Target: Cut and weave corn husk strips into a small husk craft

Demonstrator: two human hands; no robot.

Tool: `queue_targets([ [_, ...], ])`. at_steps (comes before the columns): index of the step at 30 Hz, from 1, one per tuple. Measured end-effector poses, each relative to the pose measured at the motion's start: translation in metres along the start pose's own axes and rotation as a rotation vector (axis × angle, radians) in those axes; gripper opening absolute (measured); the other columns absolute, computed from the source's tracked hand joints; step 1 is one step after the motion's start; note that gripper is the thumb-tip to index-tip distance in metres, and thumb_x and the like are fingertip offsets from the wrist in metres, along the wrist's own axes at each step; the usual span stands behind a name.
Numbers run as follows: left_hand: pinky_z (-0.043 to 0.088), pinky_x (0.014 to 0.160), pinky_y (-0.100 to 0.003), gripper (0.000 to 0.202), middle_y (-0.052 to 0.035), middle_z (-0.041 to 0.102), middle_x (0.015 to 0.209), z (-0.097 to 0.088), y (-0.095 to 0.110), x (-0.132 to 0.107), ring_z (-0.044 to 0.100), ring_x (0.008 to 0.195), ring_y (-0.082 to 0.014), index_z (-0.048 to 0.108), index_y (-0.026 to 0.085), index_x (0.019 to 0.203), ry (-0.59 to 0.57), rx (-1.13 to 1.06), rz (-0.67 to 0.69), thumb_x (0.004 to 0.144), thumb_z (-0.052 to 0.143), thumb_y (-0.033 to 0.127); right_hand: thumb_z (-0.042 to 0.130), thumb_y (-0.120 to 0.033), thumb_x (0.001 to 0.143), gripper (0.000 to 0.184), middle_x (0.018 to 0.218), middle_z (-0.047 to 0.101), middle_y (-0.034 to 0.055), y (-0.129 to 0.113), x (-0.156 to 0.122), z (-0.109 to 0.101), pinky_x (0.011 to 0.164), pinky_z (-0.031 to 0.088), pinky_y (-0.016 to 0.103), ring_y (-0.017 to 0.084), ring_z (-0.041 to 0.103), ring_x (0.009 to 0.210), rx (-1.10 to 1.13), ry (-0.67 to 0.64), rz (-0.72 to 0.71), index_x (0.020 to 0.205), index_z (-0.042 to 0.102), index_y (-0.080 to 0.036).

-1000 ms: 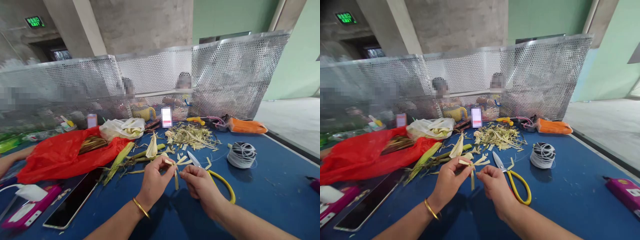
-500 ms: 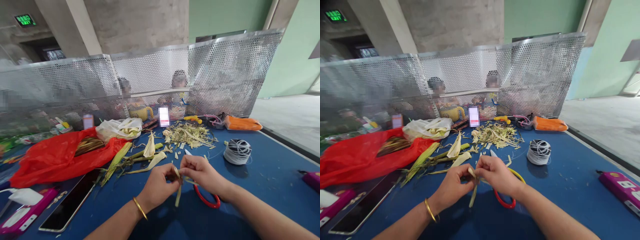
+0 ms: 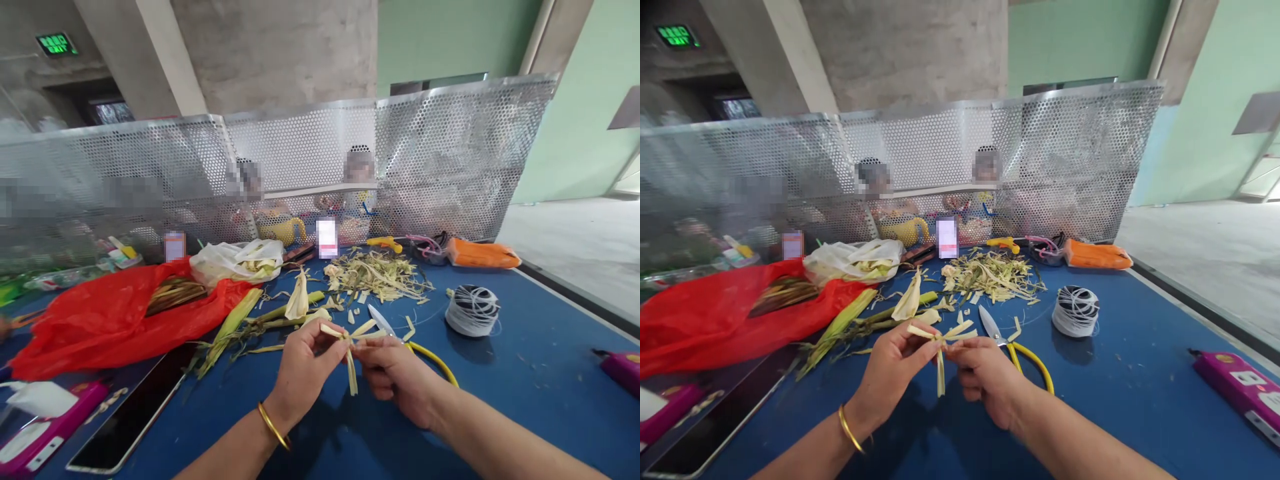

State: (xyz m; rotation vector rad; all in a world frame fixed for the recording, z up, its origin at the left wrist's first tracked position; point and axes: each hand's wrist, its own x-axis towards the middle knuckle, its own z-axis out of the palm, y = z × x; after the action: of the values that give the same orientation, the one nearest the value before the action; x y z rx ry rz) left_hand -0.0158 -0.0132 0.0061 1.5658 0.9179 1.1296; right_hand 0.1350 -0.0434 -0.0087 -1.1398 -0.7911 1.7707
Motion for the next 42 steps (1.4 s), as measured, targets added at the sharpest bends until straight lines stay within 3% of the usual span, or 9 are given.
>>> queue_targets([
  [3, 0.050, 0.059, -0.023, 0.006, 0.0002, 0.068, 0.069, -0.001, -0.003, 0.001, 0.064, 0.060, -0.0133, 0.062, 0.017, 0.075, 0.095, 0.168, 0.060, 0.074, 0.064, 0.023, 0.065, -0.036, 0.070, 0.023, 0.046, 0.024, -0.0114, 0.001, -0.002, 0.003, 0.042, 0.011, 0.023, 0.006, 0.016, 0.042, -0.138, 0.107, -0.100, 0.067, 0.047, -0.021],
  [7, 0.050, 0.066, -0.024, 0.006, -0.0011, 0.069, 0.074, -0.003, -0.009, 0.002, 0.065, 0.067, -0.0145, 0.064, 0.018, 0.077, 0.144, 0.337, 0.107, 0.075, 0.062, 0.024, 0.051, -0.030, 0.083, 0.021, 0.055, 0.040, -0.0048, 0.001, -0.007, 0.003, 0.050, 0.025, 0.024, 0.010, 0.034, 0.052, -0.706, 0.247, -0.521, 0.066, 0.047, -0.020],
  [12, 0.047, 0.063, -0.023, 0.003, -0.0002, 0.066, 0.069, -0.004, -0.010, 0.001, 0.061, 0.065, -0.0138, 0.063, 0.018, 0.072, -0.061, 0.379, 0.057, 0.073, 0.061, 0.020, 0.040, -0.019, 0.090, 0.017, 0.077, 0.059, 0.0028, -0.014, -0.016, -0.004, 0.060, 0.030, 0.026, 0.014, 0.049, 0.067, -1.279, 0.161, -0.838, 0.082, 0.056, -0.019],
  [16, 0.044, 0.056, -0.021, 0.007, 0.0002, 0.064, 0.065, -0.003, -0.004, 0.000, 0.057, 0.058, -0.0115, 0.059, 0.017, 0.069, -0.358, 0.083, -0.149, 0.070, 0.065, 0.019, 0.048, -0.019, 0.086, 0.013, 0.071, 0.057, -0.0003, -0.034, -0.013, -0.015, 0.060, 0.033, 0.024, 0.012, 0.047, 0.064, -1.144, 0.033, -0.701, 0.076, 0.057, -0.019],
  [19, 0.046, 0.056, -0.022, 0.013, -0.0019, 0.067, 0.066, -0.004, 0.001, -0.002, 0.059, 0.057, -0.0119, 0.061, 0.016, 0.073, -0.460, -0.124, -0.226, 0.069, 0.070, 0.023, 0.059, -0.029, 0.080, 0.018, 0.061, 0.050, -0.0032, -0.040, -0.007, -0.022, 0.053, 0.030, 0.023, 0.010, 0.041, 0.057, -0.881, -0.126, -0.459, 0.068, 0.057, -0.017],
  [26, 0.049, 0.059, -0.024, 0.019, -0.0002, 0.065, 0.069, -0.003, -0.004, 0.000, 0.059, 0.058, -0.0121, 0.062, 0.016, 0.075, -0.183, -0.255, -0.156, 0.069, 0.074, 0.029, 0.071, -0.029, 0.067, 0.021, 0.046, 0.034, -0.0102, -0.014, 0.005, -0.018, 0.043, 0.016, 0.021, 0.004, 0.021, 0.041, -0.043, -0.180, -0.021, 0.066, 0.054, -0.017],
  [30, 0.049, 0.062, -0.023, 0.015, 0.0028, 0.063, 0.066, -0.002, -0.005, 0.004, 0.059, 0.057, -0.0104, 0.061, 0.016, 0.077, -0.037, -0.217, -0.105, 0.071, 0.071, 0.026, 0.072, -0.022, 0.061, 0.022, 0.048, 0.028, -0.0121, -0.004, 0.004, -0.008, 0.043, 0.012, 0.020, 0.002, 0.015, 0.042, 0.181, -0.096, 0.074, 0.069, 0.052, -0.017],
  [36, 0.049, 0.060, -0.025, 0.010, 0.0008, 0.065, 0.068, -0.002, -0.008, 0.006, 0.062, 0.059, -0.0136, 0.060, 0.017, 0.074, 0.046, 0.051, -0.040, 0.074, 0.066, 0.025, 0.068, -0.035, 0.067, 0.025, 0.045, 0.025, -0.0116, 0.002, 0.000, 0.002, 0.042, 0.010, 0.023, 0.005, 0.016, 0.041, -0.063, 0.058, -0.068, 0.067, 0.048, -0.020],
  [42, 0.048, 0.064, -0.026, 0.007, -0.0019, 0.068, 0.071, -0.003, -0.014, 0.003, 0.063, 0.066, -0.0165, 0.064, 0.018, 0.072, -0.001, 0.377, 0.038, 0.074, 0.063, 0.025, 0.053, -0.025, 0.082, 0.019, 0.059, 0.045, -0.0027, 0.001, -0.009, -0.001, 0.053, 0.025, 0.025, 0.011, 0.037, 0.055, -0.906, 0.182, -0.674, 0.065, 0.048, -0.020],
])
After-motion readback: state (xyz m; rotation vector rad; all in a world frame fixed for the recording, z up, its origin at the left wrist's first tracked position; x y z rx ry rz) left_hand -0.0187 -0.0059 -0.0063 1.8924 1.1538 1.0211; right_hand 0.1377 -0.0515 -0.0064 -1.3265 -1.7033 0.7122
